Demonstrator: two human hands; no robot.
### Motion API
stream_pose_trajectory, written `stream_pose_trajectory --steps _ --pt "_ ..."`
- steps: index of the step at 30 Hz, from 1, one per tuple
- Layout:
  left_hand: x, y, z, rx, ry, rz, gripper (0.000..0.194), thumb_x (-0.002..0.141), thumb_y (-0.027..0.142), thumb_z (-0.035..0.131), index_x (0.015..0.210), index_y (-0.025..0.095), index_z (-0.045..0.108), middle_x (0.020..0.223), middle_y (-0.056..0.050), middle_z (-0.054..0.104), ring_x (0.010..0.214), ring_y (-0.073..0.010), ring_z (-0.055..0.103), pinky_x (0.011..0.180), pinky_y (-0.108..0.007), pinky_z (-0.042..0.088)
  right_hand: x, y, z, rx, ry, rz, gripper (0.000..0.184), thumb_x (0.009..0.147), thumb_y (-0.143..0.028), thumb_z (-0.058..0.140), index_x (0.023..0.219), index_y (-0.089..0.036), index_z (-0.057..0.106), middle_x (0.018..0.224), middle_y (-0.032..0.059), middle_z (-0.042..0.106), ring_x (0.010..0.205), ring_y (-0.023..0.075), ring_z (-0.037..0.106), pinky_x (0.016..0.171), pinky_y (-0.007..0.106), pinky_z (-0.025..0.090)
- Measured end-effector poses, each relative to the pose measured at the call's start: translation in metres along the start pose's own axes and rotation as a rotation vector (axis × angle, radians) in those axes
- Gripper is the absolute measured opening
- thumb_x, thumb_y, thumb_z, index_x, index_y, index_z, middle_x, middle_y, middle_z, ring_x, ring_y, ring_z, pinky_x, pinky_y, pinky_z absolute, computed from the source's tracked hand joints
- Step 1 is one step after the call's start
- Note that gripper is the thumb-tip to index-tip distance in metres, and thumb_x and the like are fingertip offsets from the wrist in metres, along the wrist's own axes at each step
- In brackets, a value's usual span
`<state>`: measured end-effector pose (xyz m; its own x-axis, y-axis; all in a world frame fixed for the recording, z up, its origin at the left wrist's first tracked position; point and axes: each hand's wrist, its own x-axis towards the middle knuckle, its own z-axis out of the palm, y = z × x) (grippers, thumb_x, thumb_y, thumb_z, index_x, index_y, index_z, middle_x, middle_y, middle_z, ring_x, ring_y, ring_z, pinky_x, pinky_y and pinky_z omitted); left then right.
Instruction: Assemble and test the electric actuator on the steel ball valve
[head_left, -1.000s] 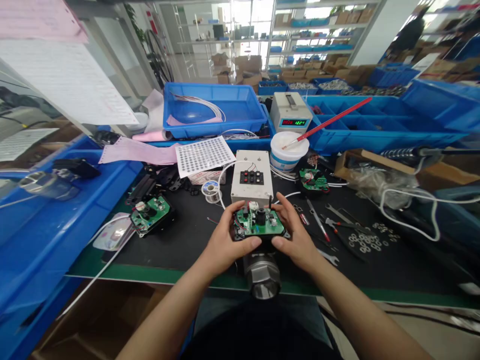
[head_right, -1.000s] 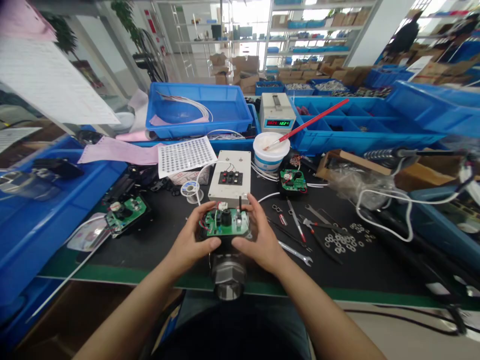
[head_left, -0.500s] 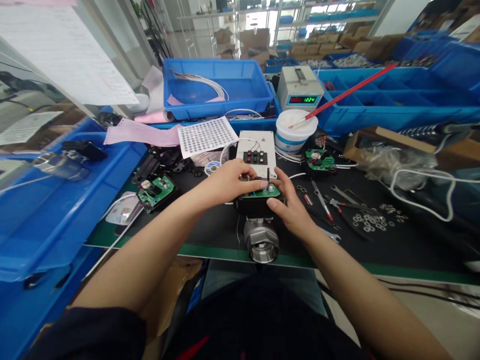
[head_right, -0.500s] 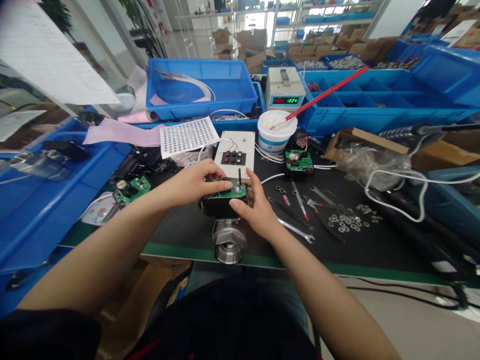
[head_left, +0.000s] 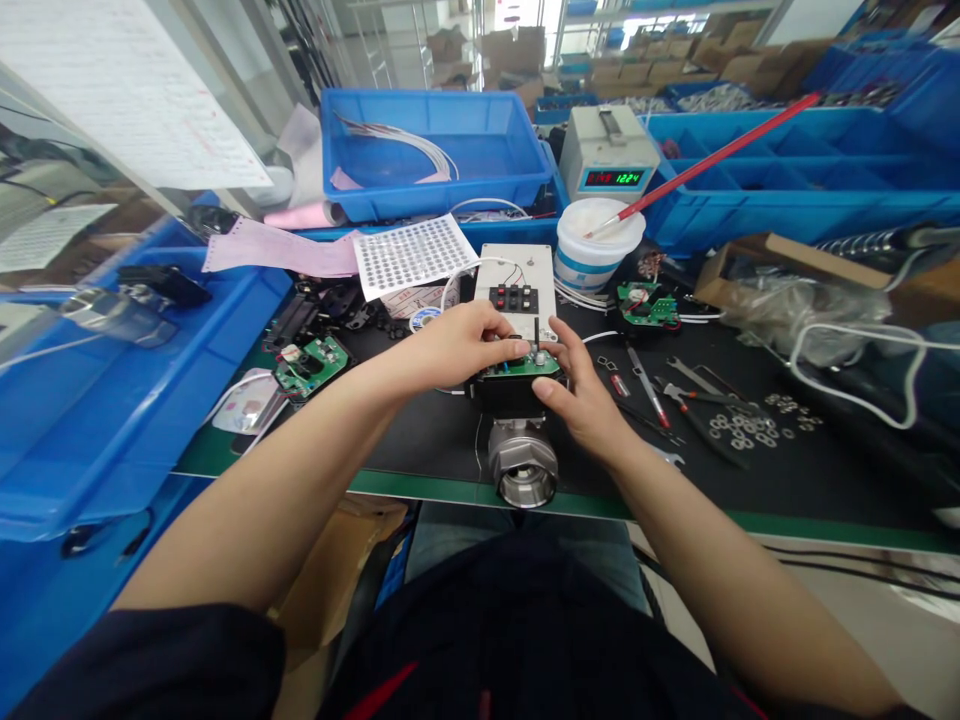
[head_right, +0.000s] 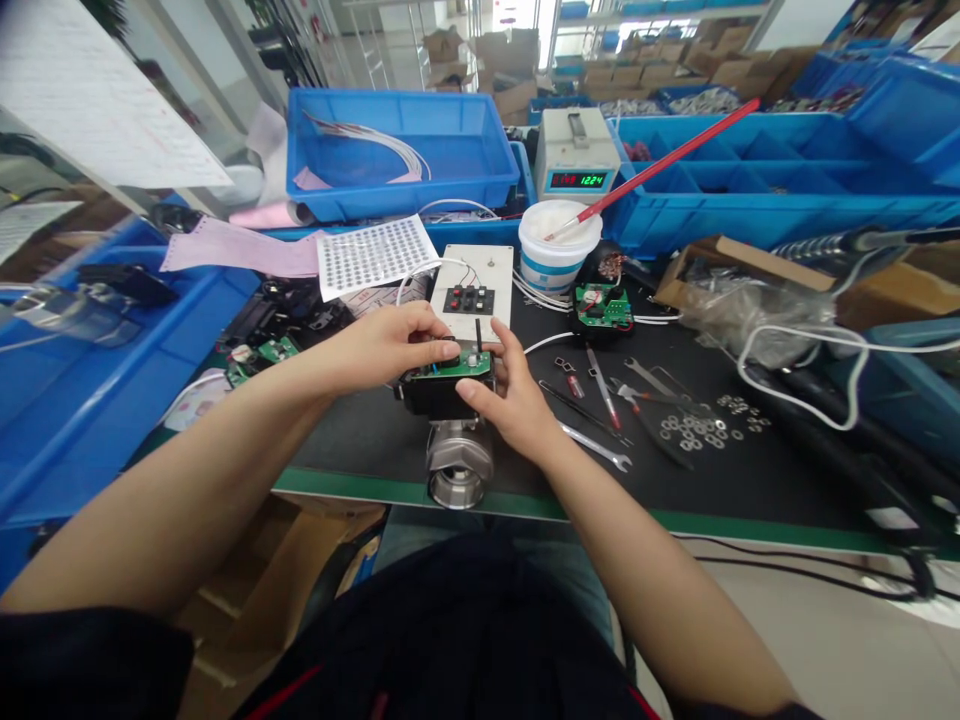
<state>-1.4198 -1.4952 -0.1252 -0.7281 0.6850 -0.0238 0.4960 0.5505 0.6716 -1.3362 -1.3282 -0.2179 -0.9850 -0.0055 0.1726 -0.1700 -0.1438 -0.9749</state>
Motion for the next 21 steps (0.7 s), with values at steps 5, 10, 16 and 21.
stream_pose_trajectory --steps 5,10,16,21 --pt "-0.001 0.001 -0.002 0.025 -0.042 -0.008 0.028 0.084 0.039 0.058 0.080 0.013 0.066 0.074 -0.001 0.058 0.070 -0.0156 0.055 0.064 -0.026 0.038 0.002 0.007 -0.004 -0.089 -0.020 -0.046 0.088 0.079 -0.062 0.072 0.144 -0.024 0.028 0.121 0.0104 0.047 0.117 0.0262 0.049 0.095 0.038 0.048" --pt "-0.004 0.002 -0.003 0.021 -0.040 -0.013 0.033 0.086 0.043 0.053 0.078 0.014 0.067 0.074 -0.003 0.061 0.074 -0.0175 0.056 0.067 -0.029 0.039 0.000 0.008 -0.003 -0.120 -0.005 -0.069 0.085 0.081 -0.066 0.068 0.144 -0.025 0.027 0.121 0.0108 0.046 0.118 0.0276 0.049 0.097 0.041 0.047" --pt "-0.009 0.003 -0.007 -0.046 -0.075 -0.002 0.031 0.086 0.041 0.051 0.085 0.015 0.069 0.084 -0.004 0.063 0.082 -0.0193 0.059 0.076 -0.032 0.044 -0.003 -0.001 -0.001 -0.131 -0.075 -0.006 0.088 0.084 -0.064 0.065 0.147 -0.024 0.019 0.131 0.0117 0.041 0.122 0.0272 0.046 0.099 0.039 0.047" --pt "-0.036 -0.003 0.009 -0.130 0.130 -0.016 0.061 0.077 0.050 0.067 0.127 0.017 0.053 0.119 -0.011 0.056 0.113 -0.0269 0.052 0.097 -0.039 0.043 -0.018 -0.003 0.002 -0.123 -0.058 0.003 0.096 0.080 -0.066 0.069 0.148 -0.023 0.018 0.135 0.0136 0.037 0.126 0.0299 0.042 0.100 0.040 0.046"
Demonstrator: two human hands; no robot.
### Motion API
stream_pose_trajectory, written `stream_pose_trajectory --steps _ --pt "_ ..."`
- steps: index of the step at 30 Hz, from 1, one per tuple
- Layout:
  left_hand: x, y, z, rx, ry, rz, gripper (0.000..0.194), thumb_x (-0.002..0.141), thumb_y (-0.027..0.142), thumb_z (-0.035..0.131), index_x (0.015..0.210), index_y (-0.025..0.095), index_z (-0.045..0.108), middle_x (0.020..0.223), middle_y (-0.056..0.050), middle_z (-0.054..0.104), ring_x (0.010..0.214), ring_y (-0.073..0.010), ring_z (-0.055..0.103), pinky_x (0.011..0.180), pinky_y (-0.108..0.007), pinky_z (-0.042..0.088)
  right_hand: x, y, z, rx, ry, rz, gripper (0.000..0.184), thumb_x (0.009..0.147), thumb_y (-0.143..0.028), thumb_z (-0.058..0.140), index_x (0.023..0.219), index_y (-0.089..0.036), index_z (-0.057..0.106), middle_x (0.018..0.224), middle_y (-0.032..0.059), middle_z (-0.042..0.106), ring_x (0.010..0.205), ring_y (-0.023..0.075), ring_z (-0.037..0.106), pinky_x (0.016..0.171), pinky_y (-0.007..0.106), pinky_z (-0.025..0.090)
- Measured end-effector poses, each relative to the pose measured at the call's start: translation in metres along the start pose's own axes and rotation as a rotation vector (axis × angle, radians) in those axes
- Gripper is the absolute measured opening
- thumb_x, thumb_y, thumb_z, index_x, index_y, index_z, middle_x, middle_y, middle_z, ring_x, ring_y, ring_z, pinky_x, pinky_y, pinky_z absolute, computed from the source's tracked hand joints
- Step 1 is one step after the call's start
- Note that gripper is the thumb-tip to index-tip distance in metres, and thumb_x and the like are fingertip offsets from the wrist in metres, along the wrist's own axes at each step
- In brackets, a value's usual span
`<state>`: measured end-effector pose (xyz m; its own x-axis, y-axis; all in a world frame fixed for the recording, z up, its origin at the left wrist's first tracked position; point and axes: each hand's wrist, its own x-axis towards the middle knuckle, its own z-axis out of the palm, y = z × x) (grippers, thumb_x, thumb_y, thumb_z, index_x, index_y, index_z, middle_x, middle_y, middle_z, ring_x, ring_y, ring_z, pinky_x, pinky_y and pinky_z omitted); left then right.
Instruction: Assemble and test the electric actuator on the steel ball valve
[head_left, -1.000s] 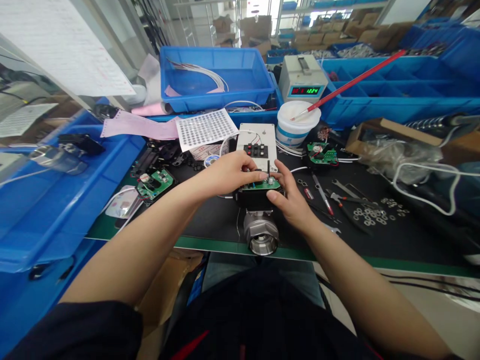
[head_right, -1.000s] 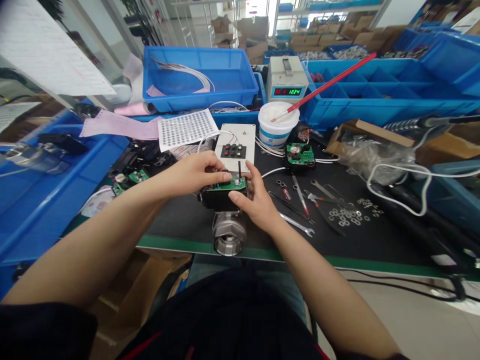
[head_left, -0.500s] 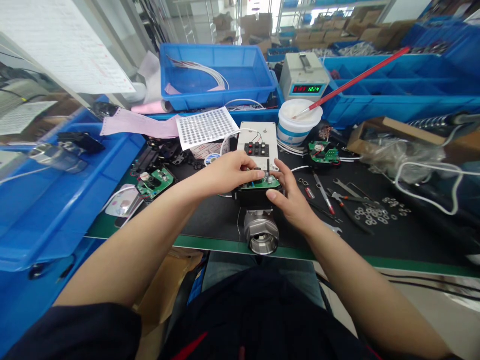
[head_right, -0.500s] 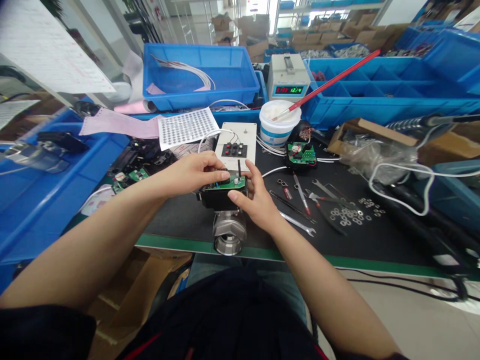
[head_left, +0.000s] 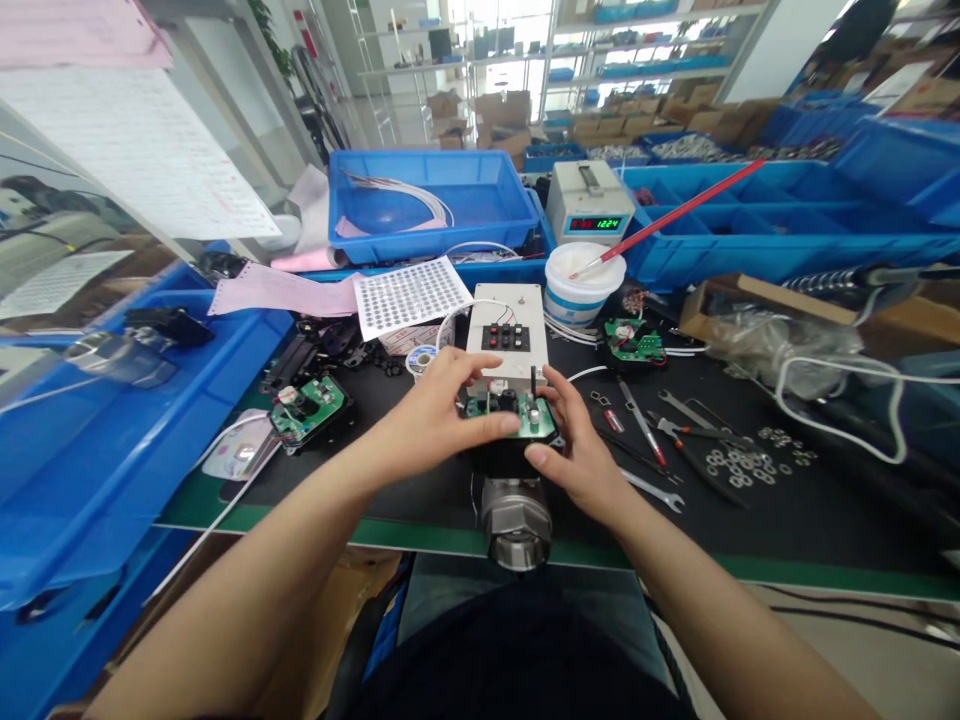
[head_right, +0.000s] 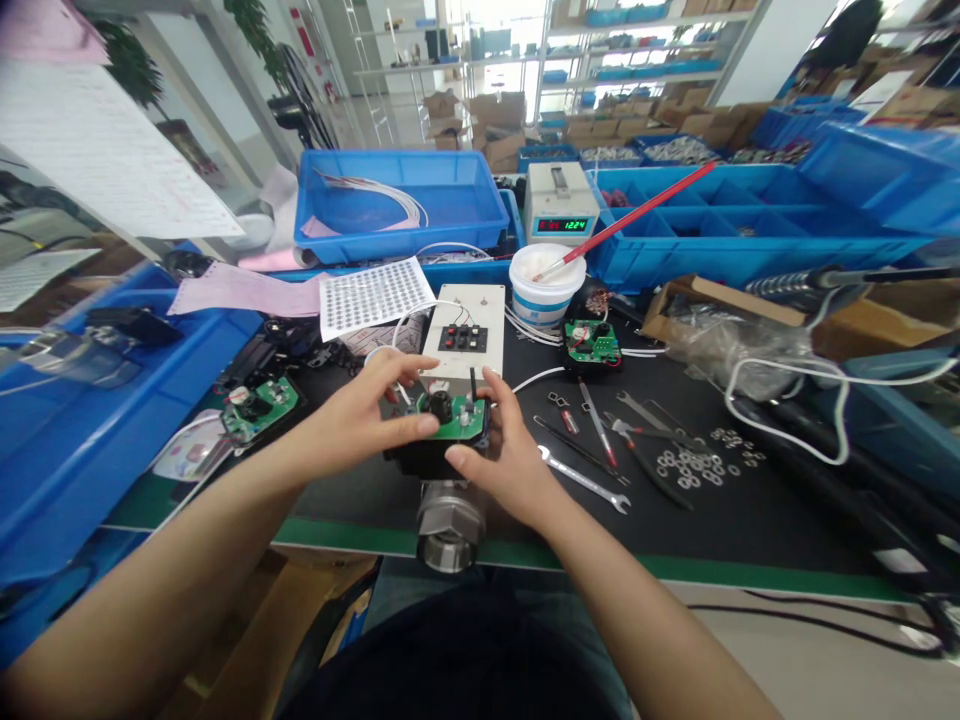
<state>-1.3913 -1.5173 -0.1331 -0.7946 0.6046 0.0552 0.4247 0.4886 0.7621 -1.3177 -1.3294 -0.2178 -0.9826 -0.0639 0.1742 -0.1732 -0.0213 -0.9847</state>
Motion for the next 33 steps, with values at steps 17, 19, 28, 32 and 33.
stream_pose_trajectory --steps 17,19,28,32,33 --pt "-0.047 -0.017 0.031 -0.353 -0.054 -0.227 0.102 0.065 0.053 0.078 0.147 0.028 0.025 0.151 -0.008 0.032 0.138 -0.0332 0.032 0.116 -0.050 0.023 0.205 0.010 -0.050 -0.951 0.076 0.036 0.035 0.095 -0.018 0.054 0.125 -0.001 0.056 0.135 0.0221 0.045 0.130 0.0312 0.039 0.114 0.045 0.026" --pt "-0.049 -0.018 0.032 -0.365 -0.058 -0.220 0.102 0.064 0.052 0.079 0.147 0.029 0.025 0.151 -0.008 0.032 0.139 -0.0326 0.031 0.117 -0.050 0.022 0.213 0.012 -0.044 -0.978 0.051 0.024 0.032 0.096 -0.018 0.054 0.124 -0.003 0.059 0.138 0.0194 0.043 0.134 0.0292 0.034 0.116 0.042 0.022" --pt "-0.045 -0.022 0.028 -0.371 -0.096 -0.243 0.104 0.064 0.057 0.077 0.148 0.025 0.025 0.152 -0.011 0.029 0.140 -0.0344 0.028 0.117 -0.052 0.020 0.240 0.012 -0.036 -0.926 0.006 0.108 0.038 0.092 -0.025 0.067 0.125 -0.010 0.057 0.128 0.0145 0.055 0.119 0.0292 0.052 0.104 0.042 0.040" --pt "-0.043 -0.020 0.028 -0.357 -0.104 -0.222 0.103 0.064 0.057 0.077 0.147 0.026 0.026 0.152 -0.010 0.029 0.140 -0.0336 0.028 0.117 -0.051 0.021 0.243 0.013 -0.037 -0.853 0.028 0.130 0.040 0.092 -0.027 0.068 0.126 -0.009 0.055 0.125 0.0161 0.056 0.117 0.0302 0.053 0.104 0.045 0.039" --pt "-0.043 -0.020 0.029 -0.350 -0.104 -0.214 0.102 0.064 0.057 0.077 0.147 0.026 0.027 0.152 -0.010 0.030 0.140 -0.0336 0.029 0.117 -0.051 0.021 0.241 0.010 -0.038 -0.826 0.025 0.124 0.041 0.093 -0.028 0.066 0.127 -0.009 0.054 0.126 0.0162 0.055 0.119 0.0297 0.052 0.105 0.045 0.038"
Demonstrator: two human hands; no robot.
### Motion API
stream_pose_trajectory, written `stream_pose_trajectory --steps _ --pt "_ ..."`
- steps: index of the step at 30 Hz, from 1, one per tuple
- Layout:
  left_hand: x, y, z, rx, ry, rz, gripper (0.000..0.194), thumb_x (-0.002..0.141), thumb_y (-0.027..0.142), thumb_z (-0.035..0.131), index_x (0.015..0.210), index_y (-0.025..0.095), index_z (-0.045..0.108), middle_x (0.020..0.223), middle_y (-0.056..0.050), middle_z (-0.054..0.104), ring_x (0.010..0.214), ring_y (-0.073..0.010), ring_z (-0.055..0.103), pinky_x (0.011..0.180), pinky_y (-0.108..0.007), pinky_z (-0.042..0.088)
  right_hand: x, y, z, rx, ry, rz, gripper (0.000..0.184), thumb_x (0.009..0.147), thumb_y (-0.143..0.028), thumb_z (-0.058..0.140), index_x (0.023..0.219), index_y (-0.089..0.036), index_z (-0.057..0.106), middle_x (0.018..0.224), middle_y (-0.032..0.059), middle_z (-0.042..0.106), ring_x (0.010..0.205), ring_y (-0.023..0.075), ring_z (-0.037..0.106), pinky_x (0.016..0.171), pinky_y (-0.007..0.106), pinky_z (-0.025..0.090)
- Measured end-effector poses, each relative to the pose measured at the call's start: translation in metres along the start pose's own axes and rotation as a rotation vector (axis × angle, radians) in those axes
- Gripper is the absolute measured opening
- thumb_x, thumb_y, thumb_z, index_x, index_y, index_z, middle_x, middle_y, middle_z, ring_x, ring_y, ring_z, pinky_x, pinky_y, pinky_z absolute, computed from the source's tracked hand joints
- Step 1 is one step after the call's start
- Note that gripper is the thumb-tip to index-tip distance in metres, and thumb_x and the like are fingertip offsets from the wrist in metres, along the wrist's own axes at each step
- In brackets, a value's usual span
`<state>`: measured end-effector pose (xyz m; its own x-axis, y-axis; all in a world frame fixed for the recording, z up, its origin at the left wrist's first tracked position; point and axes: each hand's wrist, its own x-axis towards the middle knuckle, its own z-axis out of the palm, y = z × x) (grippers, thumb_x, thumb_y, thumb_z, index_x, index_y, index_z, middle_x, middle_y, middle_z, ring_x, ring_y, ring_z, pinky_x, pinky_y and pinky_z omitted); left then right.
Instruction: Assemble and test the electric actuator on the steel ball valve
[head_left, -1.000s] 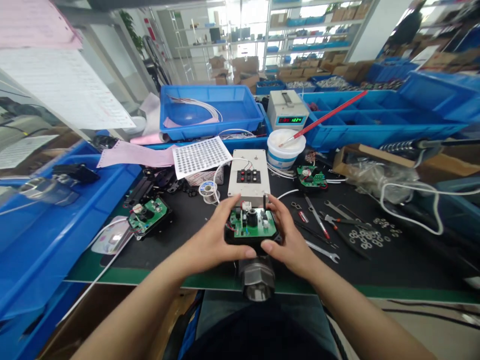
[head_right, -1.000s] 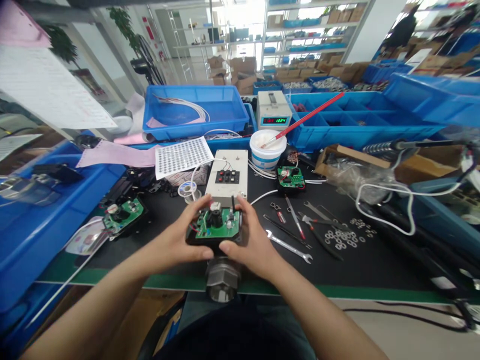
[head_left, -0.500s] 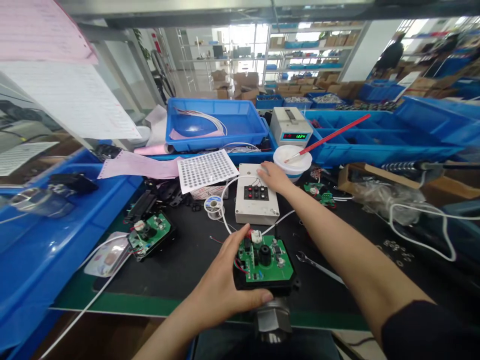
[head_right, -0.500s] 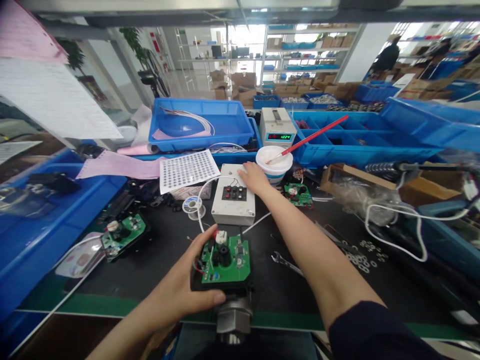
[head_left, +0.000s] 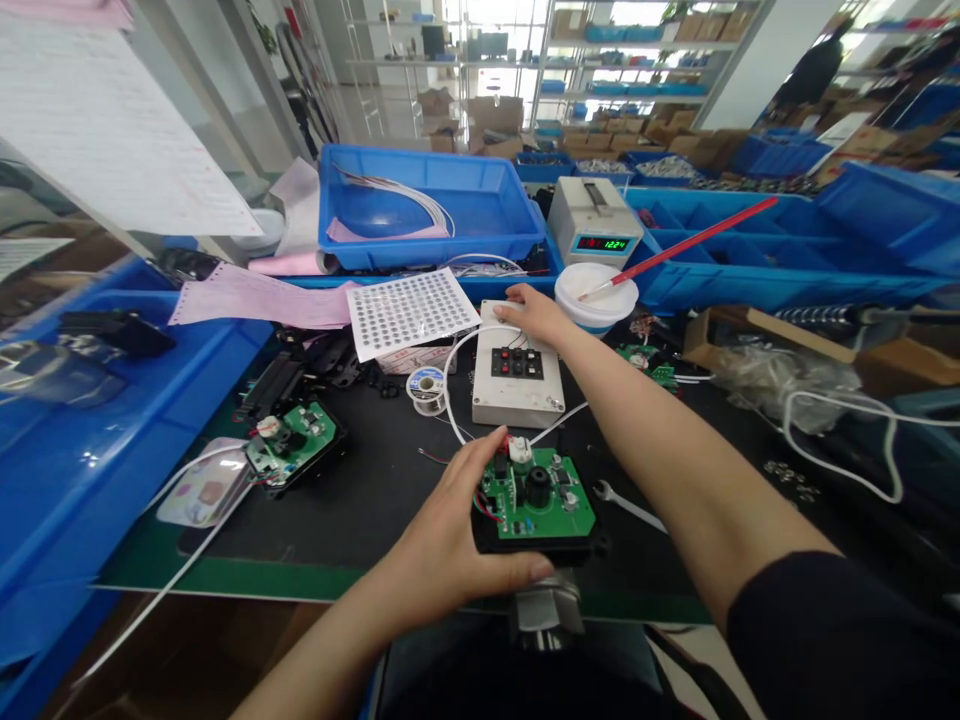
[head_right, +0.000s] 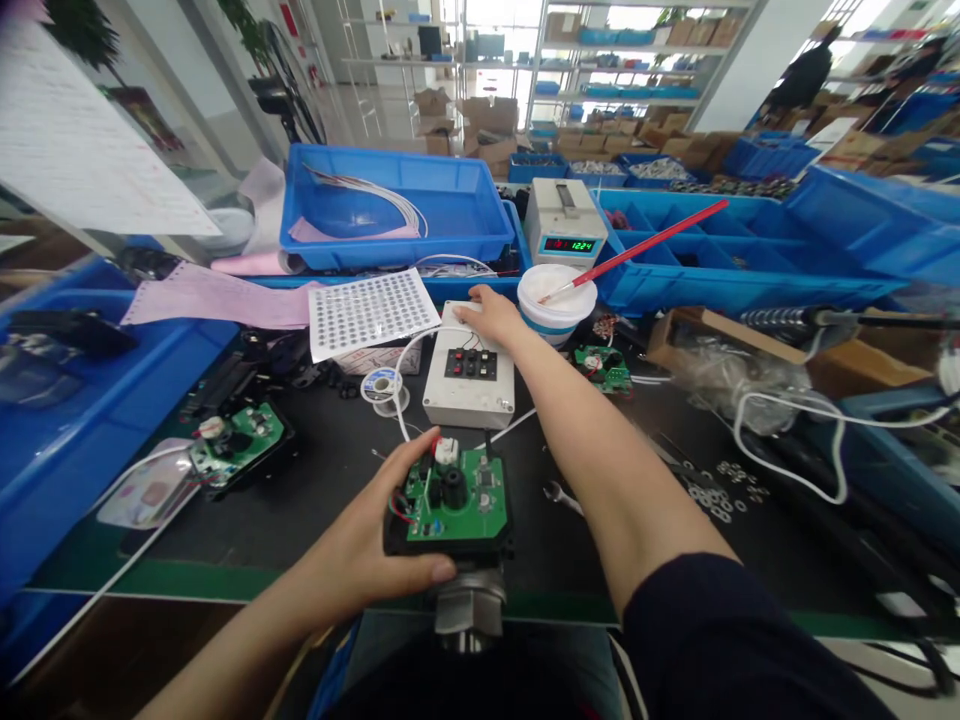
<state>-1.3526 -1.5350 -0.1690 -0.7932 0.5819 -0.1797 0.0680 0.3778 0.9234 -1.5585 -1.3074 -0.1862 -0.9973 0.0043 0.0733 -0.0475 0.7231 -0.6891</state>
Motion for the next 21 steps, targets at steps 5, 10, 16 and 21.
stream_pose_trajectory --steps 5,10,16,21 --pt "0.001 0.003 0.002 0.010 0.016 0.040 0.101 0.064 0.054 0.078 0.146 0.025 0.028 0.151 -0.011 0.032 0.138 -0.0335 0.033 0.116 -0.050 0.025 -0.056 -0.007 -0.025 0.166 0.083 -0.133 0.039 0.102 -0.043 0.048 0.132 -0.018 0.049 0.139 0.0081 0.045 0.129 0.0217 0.042 0.111 0.038 0.034" --pt "0.014 0.006 -0.001 -0.054 0.073 0.021 0.094 0.065 0.052 0.078 0.143 0.021 0.035 0.146 -0.011 0.042 0.133 -0.0330 0.041 0.114 -0.047 0.029 -0.172 0.006 -0.025 0.747 0.127 -0.214 0.043 0.095 -0.057 0.056 0.126 -0.026 0.052 0.129 0.0060 0.053 0.120 0.0240 0.051 0.105 0.042 0.042" --pt "0.033 0.001 0.002 -0.089 0.115 0.014 0.090 0.067 0.054 0.077 0.140 0.021 0.036 0.143 -0.011 0.046 0.132 -0.0316 0.042 0.112 -0.045 0.030 -0.239 0.005 0.008 0.856 -0.049 -0.115 0.078 0.083 -0.067 0.068 0.142 -0.028 0.035 0.142 0.0077 0.040 0.136 0.0246 0.032 0.110 0.041 0.038" --pt "0.030 0.006 -0.003 -0.159 0.130 0.052 0.072 0.076 0.049 0.068 0.135 0.020 0.038 0.137 -0.012 0.048 0.128 -0.0273 0.046 0.106 -0.041 0.038 -0.237 -0.003 0.018 0.832 0.019 -0.098 0.076 0.083 -0.056 0.072 0.141 -0.025 0.033 0.138 0.0095 0.042 0.136 0.0251 0.032 0.110 0.043 0.037"
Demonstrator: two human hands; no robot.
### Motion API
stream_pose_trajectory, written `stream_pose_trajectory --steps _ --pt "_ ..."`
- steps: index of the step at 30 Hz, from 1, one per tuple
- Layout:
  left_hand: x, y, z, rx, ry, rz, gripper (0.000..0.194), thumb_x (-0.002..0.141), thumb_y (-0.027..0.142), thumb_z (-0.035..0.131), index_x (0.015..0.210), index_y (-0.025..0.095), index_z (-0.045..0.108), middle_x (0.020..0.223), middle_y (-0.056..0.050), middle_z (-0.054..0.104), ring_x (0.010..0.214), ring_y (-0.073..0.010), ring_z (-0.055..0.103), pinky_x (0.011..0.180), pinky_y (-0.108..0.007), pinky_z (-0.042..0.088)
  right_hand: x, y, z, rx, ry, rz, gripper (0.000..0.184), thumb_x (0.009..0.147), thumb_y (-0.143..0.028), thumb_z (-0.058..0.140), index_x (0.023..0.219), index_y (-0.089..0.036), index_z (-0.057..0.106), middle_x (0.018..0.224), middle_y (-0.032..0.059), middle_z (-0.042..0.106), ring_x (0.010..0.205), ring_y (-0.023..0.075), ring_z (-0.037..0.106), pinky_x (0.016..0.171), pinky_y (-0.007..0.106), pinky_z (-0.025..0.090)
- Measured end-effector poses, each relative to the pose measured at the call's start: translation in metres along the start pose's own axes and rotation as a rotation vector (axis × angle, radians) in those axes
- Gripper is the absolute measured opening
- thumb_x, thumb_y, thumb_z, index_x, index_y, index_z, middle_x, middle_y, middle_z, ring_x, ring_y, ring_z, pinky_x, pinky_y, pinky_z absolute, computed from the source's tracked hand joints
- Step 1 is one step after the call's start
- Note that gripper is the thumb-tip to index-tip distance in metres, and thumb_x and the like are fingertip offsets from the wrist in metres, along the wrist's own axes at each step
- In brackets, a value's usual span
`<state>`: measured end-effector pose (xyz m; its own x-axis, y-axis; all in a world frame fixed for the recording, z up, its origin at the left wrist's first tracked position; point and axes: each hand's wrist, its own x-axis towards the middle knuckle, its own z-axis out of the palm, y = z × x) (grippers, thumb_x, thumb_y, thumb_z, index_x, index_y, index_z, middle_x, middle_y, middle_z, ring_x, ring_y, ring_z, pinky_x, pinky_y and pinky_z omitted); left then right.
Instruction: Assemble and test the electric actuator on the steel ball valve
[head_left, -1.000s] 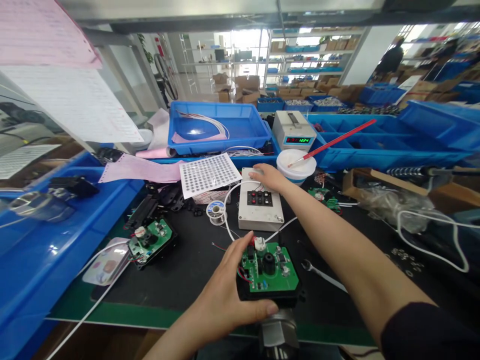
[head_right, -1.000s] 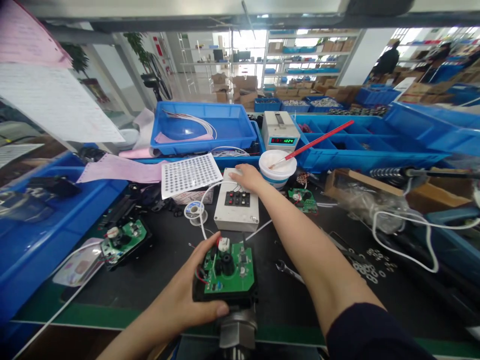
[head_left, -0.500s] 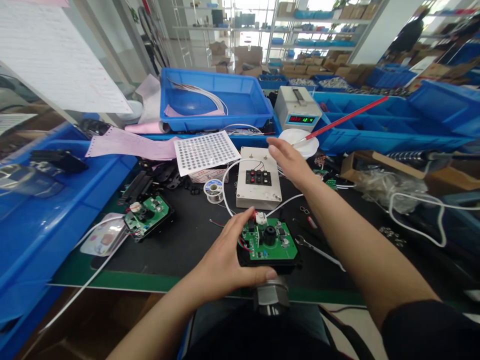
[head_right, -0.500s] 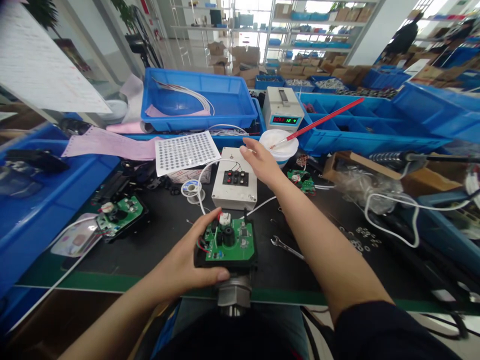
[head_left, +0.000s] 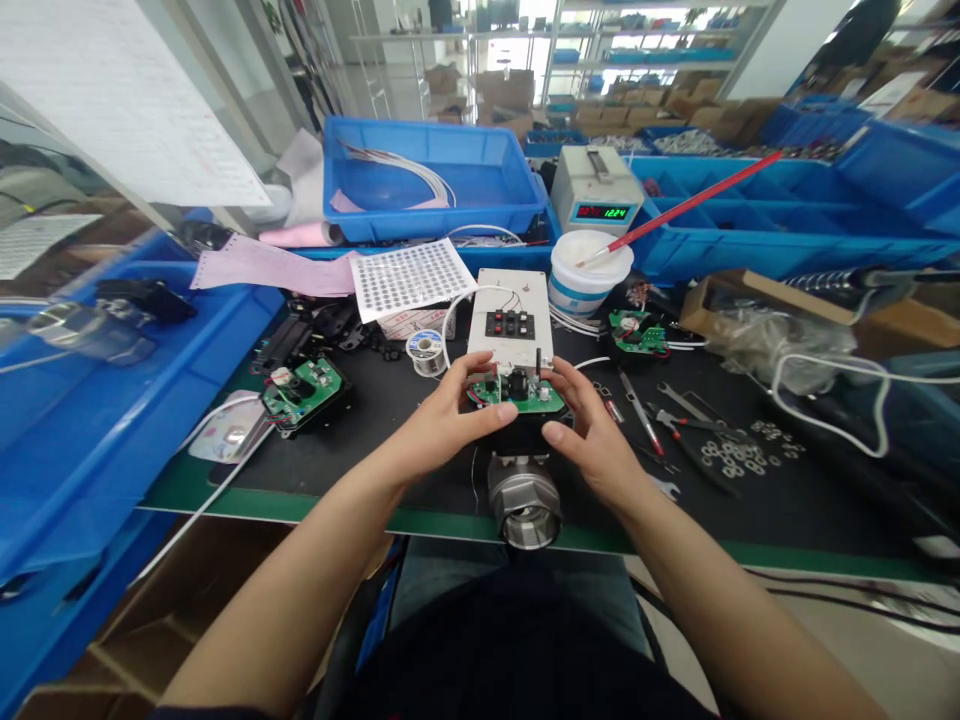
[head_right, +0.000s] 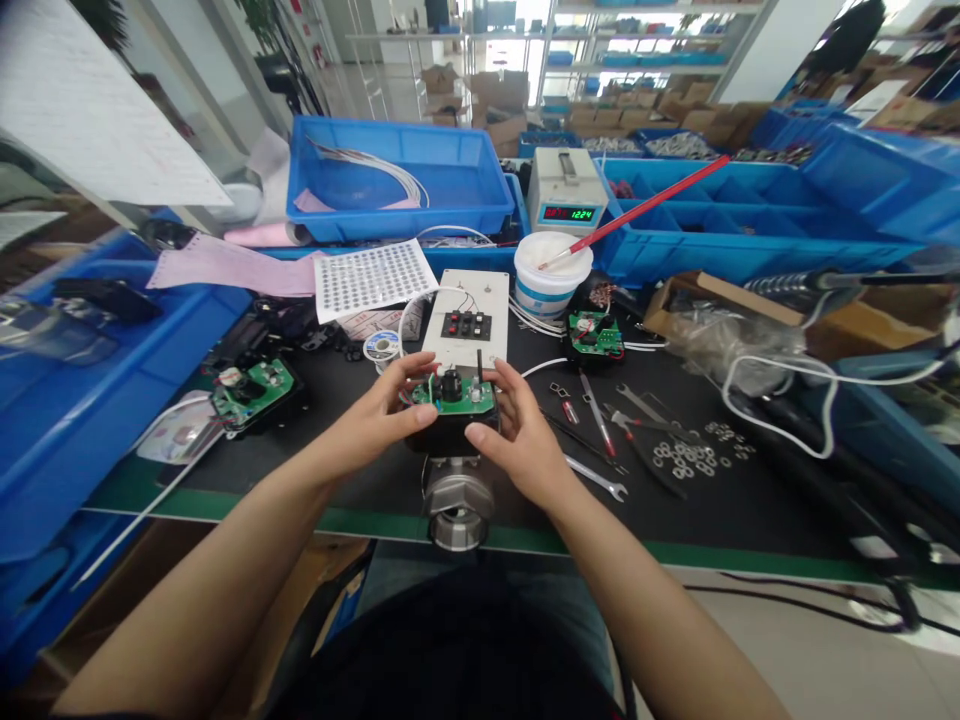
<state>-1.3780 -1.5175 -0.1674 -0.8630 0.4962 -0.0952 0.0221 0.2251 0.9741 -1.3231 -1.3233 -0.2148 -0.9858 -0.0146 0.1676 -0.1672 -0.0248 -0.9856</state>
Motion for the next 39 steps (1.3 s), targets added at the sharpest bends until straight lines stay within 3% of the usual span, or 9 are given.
stream_pose_trajectory --steps 2,6,12,16,24,30,33,39 --pt "0.000 0.008 -0.006 0.047 0.017 0.047 0.051 0.081 0.046 0.062 0.122 0.019 0.049 0.129 -0.011 0.052 0.123 -0.0255 0.049 0.103 -0.041 0.040 -0.001 0.003 0.003 0.042 0.003 -0.030 0.077 0.083 -0.054 0.073 0.141 -0.026 0.031 0.137 0.0099 0.043 0.134 0.0252 0.035 0.107 0.042 0.041" --pt "0.005 0.029 -0.019 0.374 -0.050 0.168 0.021 0.080 0.037 0.063 0.093 0.019 0.063 0.107 -0.006 0.055 0.109 -0.0218 0.054 0.103 -0.040 0.037 -0.007 0.007 0.007 0.049 -0.003 -0.037 0.079 0.082 -0.052 0.073 0.142 -0.026 0.029 0.139 0.0100 0.039 0.131 0.0264 0.038 0.106 0.042 0.042" --pt "0.018 0.059 -0.026 0.636 -0.252 0.108 0.020 0.075 0.033 0.068 0.088 0.019 0.069 0.110 -0.006 0.056 0.104 -0.0217 0.056 0.099 -0.037 0.041 -0.011 0.004 0.008 0.063 -0.033 -0.040 0.079 0.082 -0.047 0.076 0.142 -0.027 0.029 0.139 0.0092 0.037 0.127 0.0258 0.041 0.108 0.040 0.039" --pt "0.021 0.067 -0.021 0.745 -0.294 0.124 0.013 0.076 0.029 0.067 0.082 0.017 0.070 0.106 -0.006 0.059 0.099 -0.0216 0.058 0.095 -0.035 0.044 -0.010 0.003 0.009 0.051 -0.030 -0.038 0.077 0.082 -0.047 0.076 0.141 -0.027 0.030 0.138 0.0091 0.037 0.126 0.0257 0.042 0.108 0.040 0.039" --pt "0.014 0.064 -0.004 0.968 -0.120 0.108 0.020 0.079 0.035 0.065 0.081 0.015 0.067 0.109 -0.010 0.058 0.103 -0.0263 0.055 0.096 -0.043 0.043 -0.010 0.000 0.015 -0.031 0.012 -0.057 0.080 0.079 -0.054 0.075 0.140 -0.024 0.033 0.137 0.0101 0.039 0.124 0.0275 0.044 0.104 0.042 0.045" --pt "0.009 0.062 0.003 1.075 -0.034 0.095 0.029 0.084 0.042 0.060 0.081 0.013 0.067 0.107 -0.010 0.059 0.104 -0.0311 0.054 0.092 -0.050 0.040 -0.010 -0.002 0.014 0.014 -0.017 -0.053 0.074 0.081 -0.047 0.076 0.139 -0.026 0.034 0.138 0.0085 0.038 0.125 0.0256 0.042 0.103 0.039 0.045" --pt "0.006 0.061 0.002 1.063 -0.019 0.110 0.031 0.085 0.044 0.059 0.087 0.015 0.068 0.107 -0.009 0.059 0.106 -0.0321 0.054 0.094 -0.053 0.038 -0.010 -0.001 0.012 0.035 -0.014 -0.060 0.074 0.080 -0.045 0.077 0.138 -0.026 0.034 0.138 0.0086 0.038 0.125 0.0255 0.042 0.103 0.038 0.046" --pt "0.003 0.061 0.000 0.895 -0.050 0.082 0.018 0.082 0.034 0.064 0.085 0.016 0.066 0.109 -0.009 0.056 0.108 -0.0278 0.053 0.097 -0.045 0.041 -0.010 0.003 0.010 0.057 -0.019 -0.062 0.077 0.080 -0.045 0.077 0.139 -0.026 0.032 0.137 0.0103 0.039 0.123 0.0269 0.044 0.103 0.042 0.045"
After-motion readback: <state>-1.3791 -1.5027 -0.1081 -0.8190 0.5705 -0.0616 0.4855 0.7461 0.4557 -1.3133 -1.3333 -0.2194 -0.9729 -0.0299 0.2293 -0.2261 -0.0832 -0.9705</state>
